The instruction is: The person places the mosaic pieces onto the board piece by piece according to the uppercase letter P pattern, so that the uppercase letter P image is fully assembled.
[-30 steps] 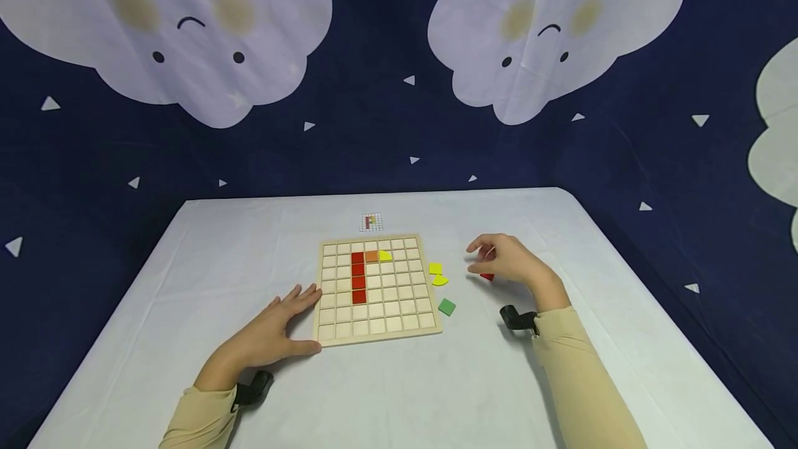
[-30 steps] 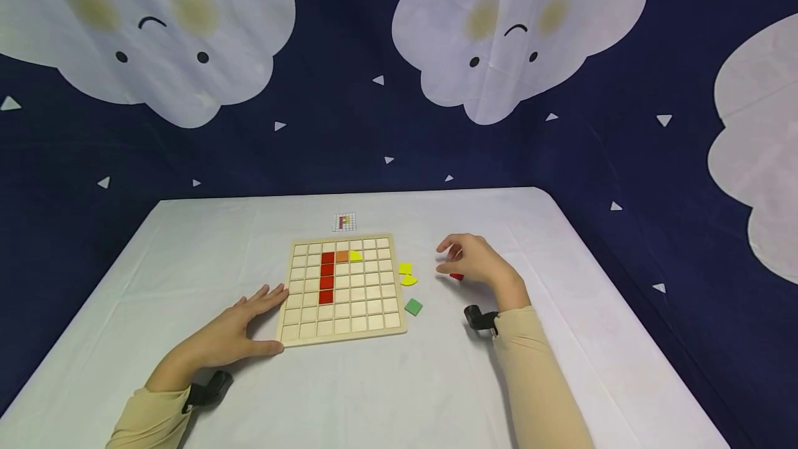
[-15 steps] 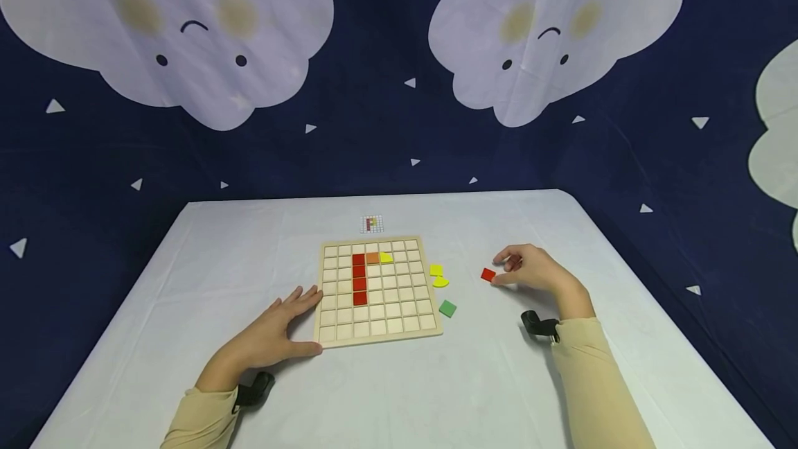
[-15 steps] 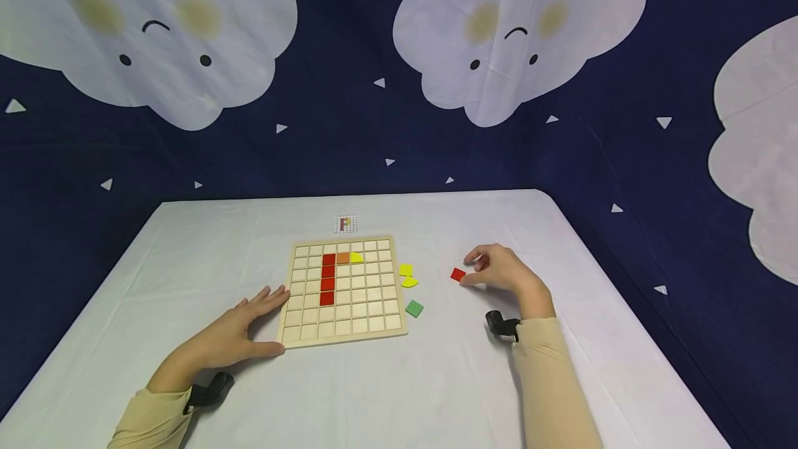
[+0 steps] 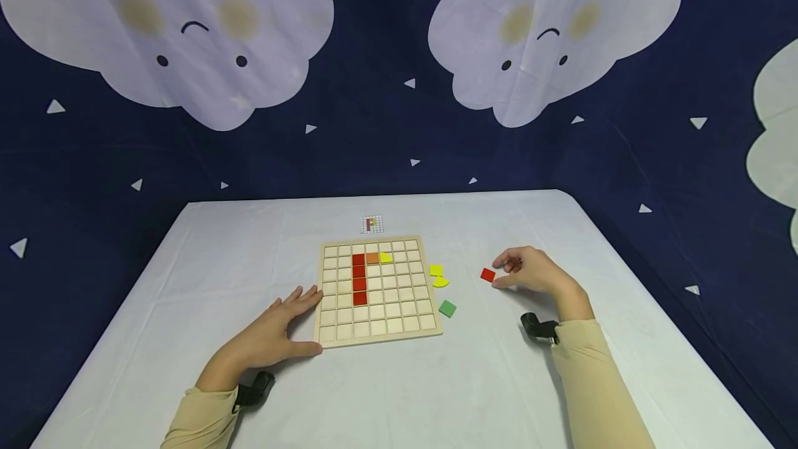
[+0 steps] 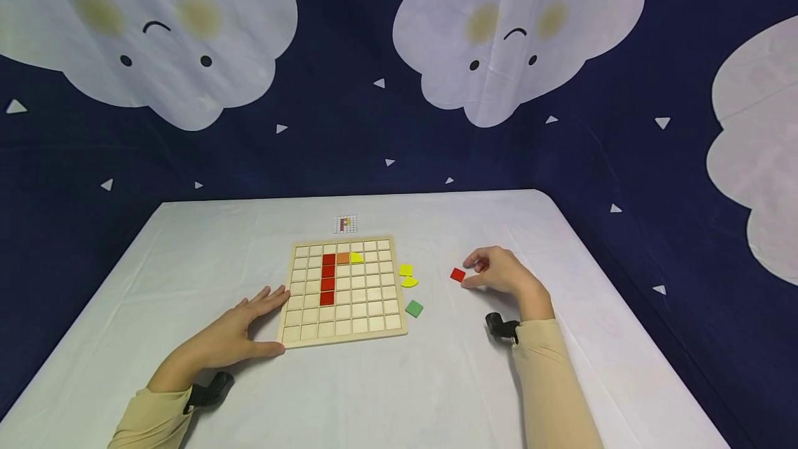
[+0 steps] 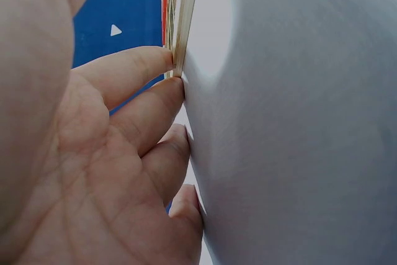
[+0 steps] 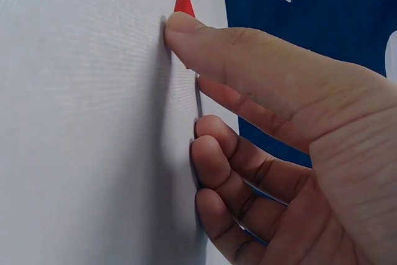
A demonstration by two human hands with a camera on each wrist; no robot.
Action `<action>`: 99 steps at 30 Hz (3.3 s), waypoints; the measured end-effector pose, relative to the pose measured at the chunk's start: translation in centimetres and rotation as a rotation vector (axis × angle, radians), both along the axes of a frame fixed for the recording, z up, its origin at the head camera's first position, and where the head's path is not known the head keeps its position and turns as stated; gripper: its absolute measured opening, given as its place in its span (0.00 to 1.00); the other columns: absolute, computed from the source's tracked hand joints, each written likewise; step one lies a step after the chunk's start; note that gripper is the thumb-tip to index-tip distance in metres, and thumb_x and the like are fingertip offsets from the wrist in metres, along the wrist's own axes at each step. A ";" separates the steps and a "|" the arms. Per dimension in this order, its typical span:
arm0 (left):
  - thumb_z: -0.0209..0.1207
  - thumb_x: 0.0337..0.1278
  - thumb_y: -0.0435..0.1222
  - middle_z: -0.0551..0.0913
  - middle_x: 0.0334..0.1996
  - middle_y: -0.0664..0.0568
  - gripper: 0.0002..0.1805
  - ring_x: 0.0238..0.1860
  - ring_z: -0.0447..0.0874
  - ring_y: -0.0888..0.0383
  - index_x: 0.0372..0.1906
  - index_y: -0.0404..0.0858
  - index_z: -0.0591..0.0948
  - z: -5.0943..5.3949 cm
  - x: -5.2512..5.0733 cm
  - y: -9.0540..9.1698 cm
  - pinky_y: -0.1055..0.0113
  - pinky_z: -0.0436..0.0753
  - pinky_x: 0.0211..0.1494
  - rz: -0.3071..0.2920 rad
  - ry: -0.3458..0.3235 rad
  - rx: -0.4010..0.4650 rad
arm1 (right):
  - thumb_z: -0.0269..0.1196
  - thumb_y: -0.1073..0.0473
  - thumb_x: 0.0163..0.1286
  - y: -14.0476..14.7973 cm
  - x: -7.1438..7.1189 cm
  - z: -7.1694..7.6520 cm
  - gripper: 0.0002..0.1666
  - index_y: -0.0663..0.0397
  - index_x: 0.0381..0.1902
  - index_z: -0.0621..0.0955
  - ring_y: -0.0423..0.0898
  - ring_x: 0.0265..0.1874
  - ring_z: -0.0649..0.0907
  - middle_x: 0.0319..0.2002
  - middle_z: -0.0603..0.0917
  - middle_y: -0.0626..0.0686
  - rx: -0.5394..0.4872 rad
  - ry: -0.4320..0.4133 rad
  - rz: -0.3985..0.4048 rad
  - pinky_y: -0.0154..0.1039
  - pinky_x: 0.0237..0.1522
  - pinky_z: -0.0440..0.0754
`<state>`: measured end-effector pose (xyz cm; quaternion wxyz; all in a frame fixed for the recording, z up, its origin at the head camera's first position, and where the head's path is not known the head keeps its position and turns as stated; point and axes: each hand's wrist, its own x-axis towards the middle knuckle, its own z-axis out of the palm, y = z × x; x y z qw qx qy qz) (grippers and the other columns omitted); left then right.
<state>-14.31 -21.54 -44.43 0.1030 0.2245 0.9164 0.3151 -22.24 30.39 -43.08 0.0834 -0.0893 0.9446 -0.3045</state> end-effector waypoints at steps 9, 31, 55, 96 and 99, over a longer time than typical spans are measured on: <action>0.79 0.52 0.53 0.64 0.83 0.37 0.55 0.85 0.52 0.28 0.82 0.35 0.68 0.0 0.0 0.0 0.22 0.50 0.82 0.000 -0.005 -0.007 | 0.81 0.55 0.59 0.0 -0.1 -0.2 0.20 0.55 0.46 0.89 0.44 0.36 0.77 0.34 0.81 0.48 -0.002 0.007 0.009 0.36 0.41 0.74; 0.79 0.52 0.53 0.63 0.84 0.38 0.56 0.86 0.51 0.29 0.82 0.36 0.68 0.1 0.0 0.0 0.24 0.48 0.84 0.009 -0.026 -0.015 | 0.80 0.56 0.62 -0.7 -0.2 -0.2 0.16 0.55 0.45 0.89 0.45 0.37 0.77 0.35 0.81 0.49 -0.003 0.011 0.014 0.37 0.41 0.75; 0.82 0.47 0.54 0.66 0.83 0.39 0.53 0.83 0.59 0.31 0.78 0.38 0.75 0.3 -1.0 -0.6 0.23 0.59 0.80 -0.014 0.028 -0.060 | 0.75 0.63 0.63 -3.7 -0.5 0.4 0.13 0.59 0.45 0.88 0.44 0.36 0.81 0.36 0.86 0.51 -0.019 0.051 0.118 0.33 0.40 0.81; 0.83 0.44 0.53 0.69 0.81 0.40 0.52 0.83 0.61 0.30 0.76 0.38 0.77 0.8 -0.9 -0.1 0.20 0.59 0.77 -0.006 0.021 -0.058 | 0.73 0.59 0.66 -17.3 1.2 2.3 0.14 0.53 0.49 0.90 0.38 0.41 0.85 0.44 0.90 0.46 0.050 0.171 0.476 0.34 0.48 0.87; 0.83 0.44 0.53 0.69 0.81 0.40 0.52 0.83 0.61 0.30 0.76 0.38 0.77 0.9 -0.9 -0.1 0.21 0.59 0.78 -0.008 0.022 -0.056 | 0.73 0.60 0.66 -18.3 1.3 2.4 0.13 0.53 0.49 0.90 0.39 0.40 0.85 0.43 0.90 0.46 0.053 0.170 0.495 0.34 0.45 0.86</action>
